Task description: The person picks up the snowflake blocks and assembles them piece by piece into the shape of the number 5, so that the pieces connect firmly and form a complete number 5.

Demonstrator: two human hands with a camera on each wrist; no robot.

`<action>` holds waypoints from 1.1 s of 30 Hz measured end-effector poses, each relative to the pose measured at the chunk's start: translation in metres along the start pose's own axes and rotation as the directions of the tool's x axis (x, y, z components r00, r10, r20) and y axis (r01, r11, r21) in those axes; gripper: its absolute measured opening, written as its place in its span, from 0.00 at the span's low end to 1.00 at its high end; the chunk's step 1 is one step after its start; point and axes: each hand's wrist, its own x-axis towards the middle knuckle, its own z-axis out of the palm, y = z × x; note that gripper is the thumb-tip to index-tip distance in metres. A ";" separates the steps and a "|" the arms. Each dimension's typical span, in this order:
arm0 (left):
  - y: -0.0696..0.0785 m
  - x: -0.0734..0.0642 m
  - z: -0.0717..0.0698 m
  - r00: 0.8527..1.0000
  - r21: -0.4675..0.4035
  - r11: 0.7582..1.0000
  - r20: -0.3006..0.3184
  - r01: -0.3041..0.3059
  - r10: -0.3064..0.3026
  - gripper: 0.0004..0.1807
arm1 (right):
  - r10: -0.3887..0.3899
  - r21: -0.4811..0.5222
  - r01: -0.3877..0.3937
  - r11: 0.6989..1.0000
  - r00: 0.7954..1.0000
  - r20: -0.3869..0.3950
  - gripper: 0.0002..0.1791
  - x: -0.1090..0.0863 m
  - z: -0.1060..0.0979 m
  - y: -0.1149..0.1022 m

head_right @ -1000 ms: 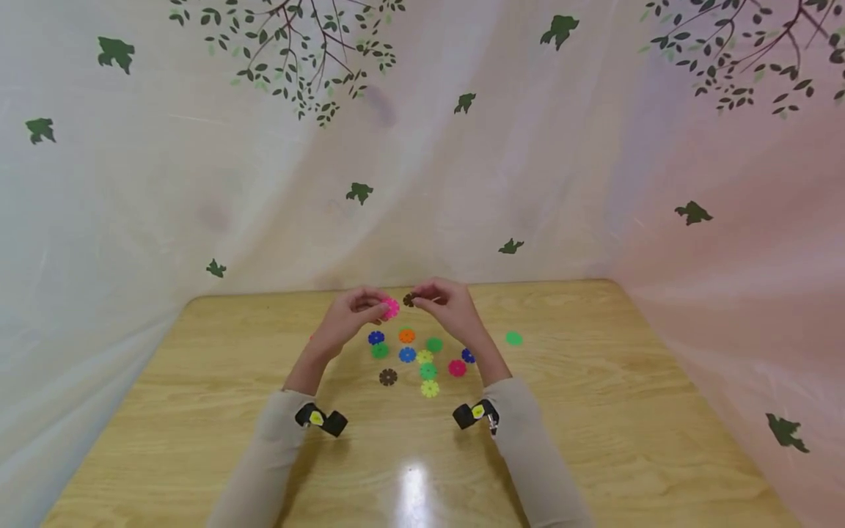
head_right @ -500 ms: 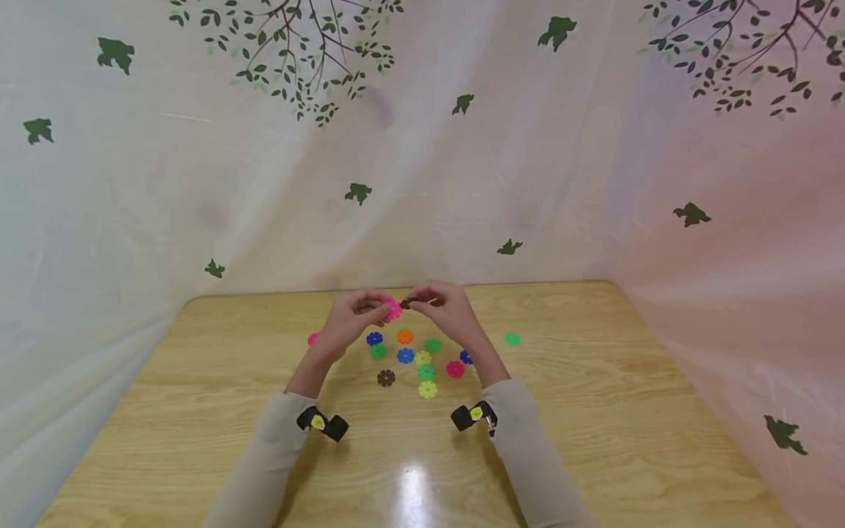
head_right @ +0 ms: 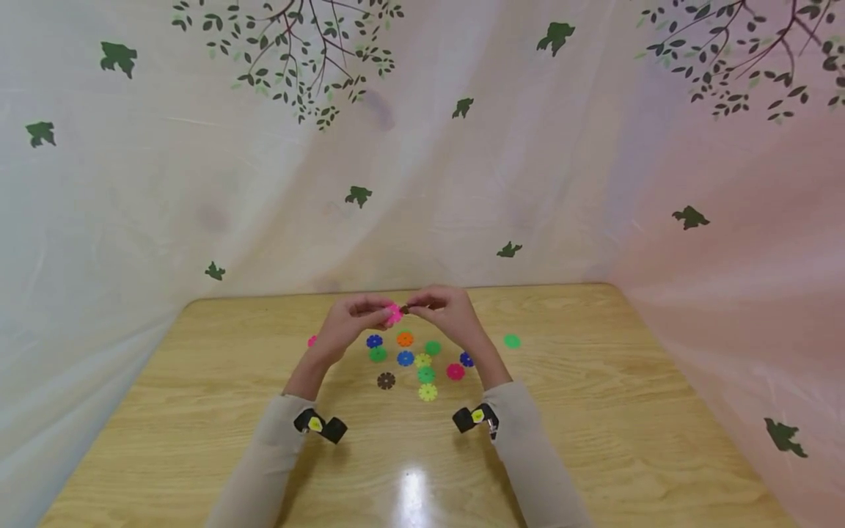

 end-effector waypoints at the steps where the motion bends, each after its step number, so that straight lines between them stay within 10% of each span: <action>1: 0.000 0.000 -0.001 1.000 -0.001 1.000 0.009 0.003 -0.003 0.14 | 0.001 0.002 -0.001 1.000 1.000 0.003 0.08 -0.001 -0.001 -0.001; 33: 0.006 -0.003 -0.004 1.000 -0.021 1.000 -0.009 0.015 -0.015 0.15 | 0.006 0.054 -0.006 0.999 1.000 0.014 0.06 -0.004 -0.001 -0.012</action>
